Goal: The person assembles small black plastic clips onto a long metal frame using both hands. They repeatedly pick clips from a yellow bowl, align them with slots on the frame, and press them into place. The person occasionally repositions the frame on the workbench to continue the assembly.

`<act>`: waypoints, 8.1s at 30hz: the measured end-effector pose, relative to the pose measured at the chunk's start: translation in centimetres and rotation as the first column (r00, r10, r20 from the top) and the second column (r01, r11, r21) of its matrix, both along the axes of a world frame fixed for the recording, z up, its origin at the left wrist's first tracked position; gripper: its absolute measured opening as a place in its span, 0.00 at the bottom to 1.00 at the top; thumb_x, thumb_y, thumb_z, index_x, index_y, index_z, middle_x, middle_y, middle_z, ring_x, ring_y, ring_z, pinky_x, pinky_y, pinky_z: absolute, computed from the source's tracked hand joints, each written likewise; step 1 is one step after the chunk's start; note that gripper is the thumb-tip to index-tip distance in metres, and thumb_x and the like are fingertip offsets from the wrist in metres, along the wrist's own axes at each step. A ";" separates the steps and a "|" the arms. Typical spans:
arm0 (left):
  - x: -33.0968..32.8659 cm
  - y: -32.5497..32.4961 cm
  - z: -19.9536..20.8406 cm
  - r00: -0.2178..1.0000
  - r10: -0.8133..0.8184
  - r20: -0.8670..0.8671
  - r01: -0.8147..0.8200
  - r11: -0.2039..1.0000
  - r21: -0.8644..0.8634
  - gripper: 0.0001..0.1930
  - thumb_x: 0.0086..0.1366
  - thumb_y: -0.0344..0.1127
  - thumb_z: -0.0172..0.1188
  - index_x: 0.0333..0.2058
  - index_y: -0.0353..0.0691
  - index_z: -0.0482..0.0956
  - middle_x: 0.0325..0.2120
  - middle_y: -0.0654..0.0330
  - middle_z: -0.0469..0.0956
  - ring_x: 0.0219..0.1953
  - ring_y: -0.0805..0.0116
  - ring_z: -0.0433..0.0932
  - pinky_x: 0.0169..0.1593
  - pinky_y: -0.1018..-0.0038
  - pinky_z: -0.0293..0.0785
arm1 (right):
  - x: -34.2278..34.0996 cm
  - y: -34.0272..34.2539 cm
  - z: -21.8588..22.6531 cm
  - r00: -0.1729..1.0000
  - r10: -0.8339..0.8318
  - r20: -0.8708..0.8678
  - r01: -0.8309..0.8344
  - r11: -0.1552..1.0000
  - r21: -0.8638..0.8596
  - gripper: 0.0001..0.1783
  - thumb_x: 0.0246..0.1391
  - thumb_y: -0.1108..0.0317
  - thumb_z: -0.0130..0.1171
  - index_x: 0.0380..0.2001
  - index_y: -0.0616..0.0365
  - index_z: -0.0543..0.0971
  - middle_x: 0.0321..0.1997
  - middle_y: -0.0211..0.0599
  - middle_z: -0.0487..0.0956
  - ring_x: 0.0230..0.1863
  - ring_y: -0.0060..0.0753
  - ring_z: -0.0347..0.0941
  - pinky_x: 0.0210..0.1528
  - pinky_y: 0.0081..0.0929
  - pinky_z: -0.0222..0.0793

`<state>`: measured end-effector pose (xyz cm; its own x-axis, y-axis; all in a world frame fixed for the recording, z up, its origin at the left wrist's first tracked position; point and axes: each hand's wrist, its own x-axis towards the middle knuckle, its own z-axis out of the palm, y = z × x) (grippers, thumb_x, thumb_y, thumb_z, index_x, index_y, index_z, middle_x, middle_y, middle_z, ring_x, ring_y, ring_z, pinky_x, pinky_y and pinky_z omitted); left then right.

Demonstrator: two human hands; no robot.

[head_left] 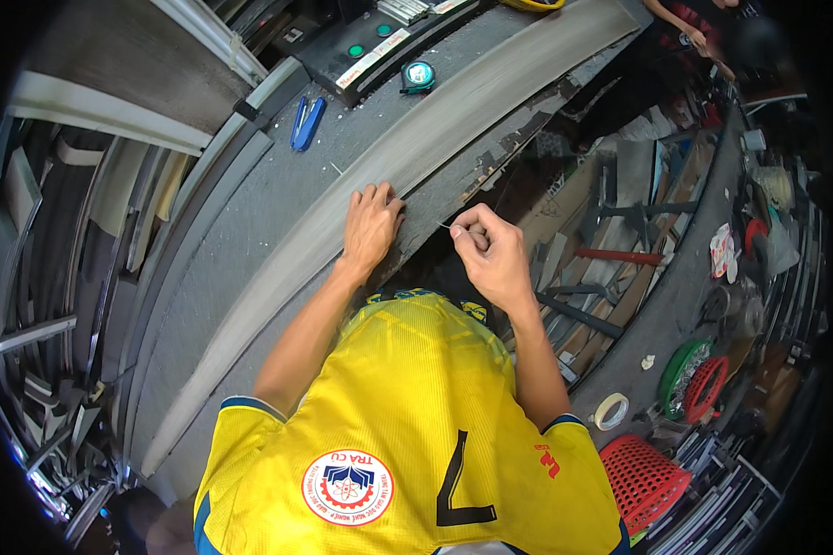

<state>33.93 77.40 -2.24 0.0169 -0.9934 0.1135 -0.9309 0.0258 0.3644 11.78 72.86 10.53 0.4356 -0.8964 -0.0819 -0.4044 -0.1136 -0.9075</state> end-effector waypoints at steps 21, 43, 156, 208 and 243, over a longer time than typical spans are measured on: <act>-1.6 4.8 9.0 -0.800 0.063 -0.596 0.027 0.997 0.070 0.20 0.76 0.42 0.64 0.55 0.31 0.80 0.48 0.51 0.84 0.51 0.57 0.84 0.59 0.60 0.83 | 6.1 1.6 8.1 0.985 0.108 0.135 -0.041 0.905 -0.424 0.08 0.53 0.77 0.71 0.29 0.62 0.79 0.25 0.34 0.79 0.22 0.25 0.74 0.27 0.26 0.70; -1.2 5.3 12.1 -0.525 0.014 -0.851 -0.042 0.998 0.042 0.15 0.74 0.32 0.66 0.54 0.31 0.84 0.46 0.51 0.87 0.50 0.62 0.86 0.55 0.63 0.83 | 5.6 1.6 7.5 0.988 0.091 0.124 -0.043 0.938 -0.345 0.09 0.57 0.72 0.71 0.30 0.57 0.78 0.23 0.33 0.78 0.24 0.42 0.77 0.34 0.39 0.73; -3.0 5.2 -2.4 -0.543 0.478 -0.690 -0.245 0.696 0.675 0.21 0.80 0.30 0.54 0.67 0.29 0.70 0.38 0.50 0.85 0.36 0.65 0.86 0.40 0.71 0.85 | 9.1 -1.7 -15.0 0.940 0.208 -0.270 -0.165 0.971 0.176 0.16 0.52 0.60 0.68 0.30 0.65 0.81 0.24 0.49 0.82 0.29 0.54 0.82 0.37 0.46 0.76; -2.4 6.4 -1.8 -0.109 0.682 -0.723 -0.301 0.670 0.678 0.05 0.72 0.29 0.58 0.38 0.32 0.77 0.25 0.54 0.85 0.22 0.67 0.85 0.25 0.71 0.82 | 7.1 -4.4 -12.7 0.872 0.382 -0.306 -0.331 0.921 0.207 0.11 0.60 0.66 0.63 0.38 0.64 0.83 0.32 0.47 0.86 0.36 0.48 0.84 0.43 0.41 0.77; -5.1 9.3 -6.7 0.665 0.743 -0.072 -0.747 0.664 -0.039 0.14 0.63 0.35 0.64 0.45 0.40 0.73 0.32 0.54 0.77 0.40 0.51 0.79 0.49 0.57 0.71 | -1.1 -70.3 -17.5 0.883 -0.146 -0.446 -0.302 0.552 -0.777 0.30 0.58 0.57 0.66 0.47 0.80 0.80 0.45 0.63 0.85 0.42 0.68 0.81 0.48 0.63 0.78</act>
<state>28.79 86.67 -8.96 0.7553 -0.6380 0.1502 -0.6311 -0.6459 0.4296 10.66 2.61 -6.99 0.6254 -0.6257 0.4662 -0.6496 -0.7485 -0.1333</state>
